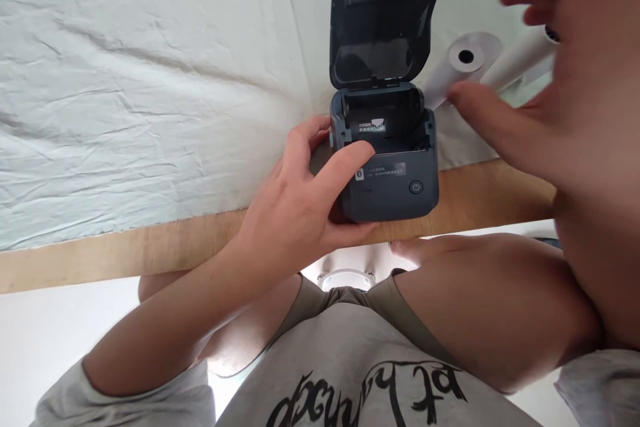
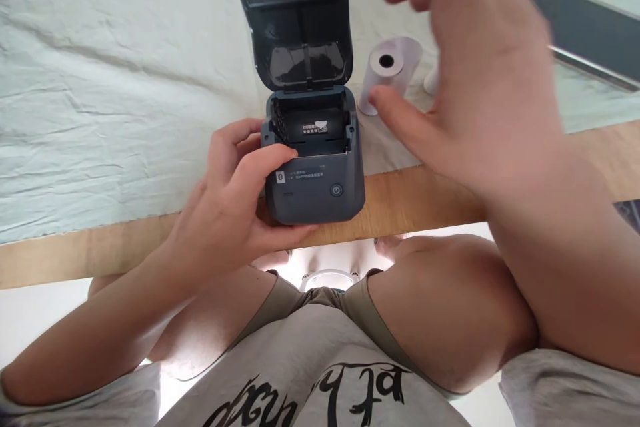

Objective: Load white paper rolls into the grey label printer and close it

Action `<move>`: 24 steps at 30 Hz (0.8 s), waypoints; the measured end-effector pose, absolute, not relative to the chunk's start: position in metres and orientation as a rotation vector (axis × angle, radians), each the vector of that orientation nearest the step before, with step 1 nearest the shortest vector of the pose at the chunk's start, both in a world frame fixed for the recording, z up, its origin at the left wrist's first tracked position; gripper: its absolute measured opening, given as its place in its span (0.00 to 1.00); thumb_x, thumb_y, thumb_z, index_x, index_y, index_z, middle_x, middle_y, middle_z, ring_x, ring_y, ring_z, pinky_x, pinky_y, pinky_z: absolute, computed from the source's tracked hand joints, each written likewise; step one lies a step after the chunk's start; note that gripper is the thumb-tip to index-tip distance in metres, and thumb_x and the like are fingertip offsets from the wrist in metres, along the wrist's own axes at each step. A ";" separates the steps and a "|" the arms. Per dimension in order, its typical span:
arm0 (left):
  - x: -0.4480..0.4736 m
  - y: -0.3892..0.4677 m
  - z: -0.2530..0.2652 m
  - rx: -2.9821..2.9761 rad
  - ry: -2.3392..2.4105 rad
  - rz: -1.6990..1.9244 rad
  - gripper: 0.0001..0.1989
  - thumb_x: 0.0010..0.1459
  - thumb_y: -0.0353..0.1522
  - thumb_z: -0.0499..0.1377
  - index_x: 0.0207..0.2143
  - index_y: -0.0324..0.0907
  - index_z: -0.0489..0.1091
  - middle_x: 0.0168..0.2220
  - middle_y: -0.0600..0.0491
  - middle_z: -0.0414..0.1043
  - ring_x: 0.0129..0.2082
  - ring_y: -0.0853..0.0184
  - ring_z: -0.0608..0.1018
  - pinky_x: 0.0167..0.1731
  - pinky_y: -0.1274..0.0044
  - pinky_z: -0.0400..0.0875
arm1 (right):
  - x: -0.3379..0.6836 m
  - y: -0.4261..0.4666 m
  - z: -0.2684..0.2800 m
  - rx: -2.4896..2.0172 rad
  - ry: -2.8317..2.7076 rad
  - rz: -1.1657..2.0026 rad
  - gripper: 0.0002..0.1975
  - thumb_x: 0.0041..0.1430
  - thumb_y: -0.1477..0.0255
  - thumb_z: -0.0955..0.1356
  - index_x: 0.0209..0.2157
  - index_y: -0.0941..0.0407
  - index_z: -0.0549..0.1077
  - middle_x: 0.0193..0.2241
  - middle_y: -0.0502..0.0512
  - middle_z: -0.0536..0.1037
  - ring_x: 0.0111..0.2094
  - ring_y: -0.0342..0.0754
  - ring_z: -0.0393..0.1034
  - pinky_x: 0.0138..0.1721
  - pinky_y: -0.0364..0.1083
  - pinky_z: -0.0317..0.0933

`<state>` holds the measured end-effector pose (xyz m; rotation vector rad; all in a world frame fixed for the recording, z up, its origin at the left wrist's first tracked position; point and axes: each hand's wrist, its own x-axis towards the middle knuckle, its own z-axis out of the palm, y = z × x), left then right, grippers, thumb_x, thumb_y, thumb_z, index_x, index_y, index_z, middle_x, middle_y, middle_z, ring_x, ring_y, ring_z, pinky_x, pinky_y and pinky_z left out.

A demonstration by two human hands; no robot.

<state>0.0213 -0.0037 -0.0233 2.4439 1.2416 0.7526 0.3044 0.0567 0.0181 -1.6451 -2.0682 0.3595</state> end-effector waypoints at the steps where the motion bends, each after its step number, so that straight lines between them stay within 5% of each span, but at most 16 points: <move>1: 0.021 -0.004 -0.023 2.443 1.243 0.745 0.29 0.61 0.36 0.73 0.61 0.47 0.69 0.68 0.37 0.64 0.67 0.47 0.78 0.61 0.57 0.82 | 0.301 0.061 0.015 -1.610 -2.145 0.328 0.32 0.63 0.53 0.69 0.67 0.41 0.66 0.68 0.47 0.65 0.72 0.49 0.61 0.77 0.54 0.61; 7: 0.018 -0.006 -0.022 2.445 1.233 0.688 0.31 0.64 0.39 0.73 0.65 0.49 0.65 0.70 0.36 0.62 0.69 0.47 0.76 0.62 0.56 0.81 | 0.300 0.073 0.003 -1.722 -2.210 0.350 0.31 0.62 0.55 0.72 0.65 0.39 0.67 0.57 0.53 0.73 0.61 0.49 0.70 0.70 0.60 0.68; 13: 0.019 -0.007 -0.025 2.487 1.222 0.740 0.32 0.65 0.43 0.72 0.65 0.43 0.66 0.68 0.30 0.62 0.65 0.44 0.78 0.60 0.55 0.82 | 0.310 0.066 0.000 -1.714 -2.105 0.470 0.37 0.57 0.34 0.69 0.58 0.44 0.72 0.46 0.54 0.74 0.42 0.38 0.67 0.50 0.51 0.69; 20: 0.019 -0.007 -0.023 2.482 1.254 0.681 0.29 0.66 0.40 0.70 0.65 0.46 0.65 0.70 0.33 0.62 0.67 0.45 0.78 0.59 0.55 0.83 | 0.309 0.068 -0.004 -1.671 -2.168 0.464 0.44 0.58 0.28 0.62 0.63 0.42 0.70 0.60 0.53 0.73 0.57 0.47 0.73 0.65 0.59 0.70; 24: 0.020 -0.007 -0.022 2.479 1.260 0.680 0.29 0.66 0.40 0.71 0.64 0.45 0.65 0.69 0.31 0.63 0.67 0.44 0.78 0.59 0.55 0.83 | 0.307 0.068 -0.004 -1.592 -2.233 0.337 0.38 0.64 0.32 0.60 0.53 0.48 0.76 0.50 0.56 0.77 0.53 0.44 0.72 0.59 0.55 0.70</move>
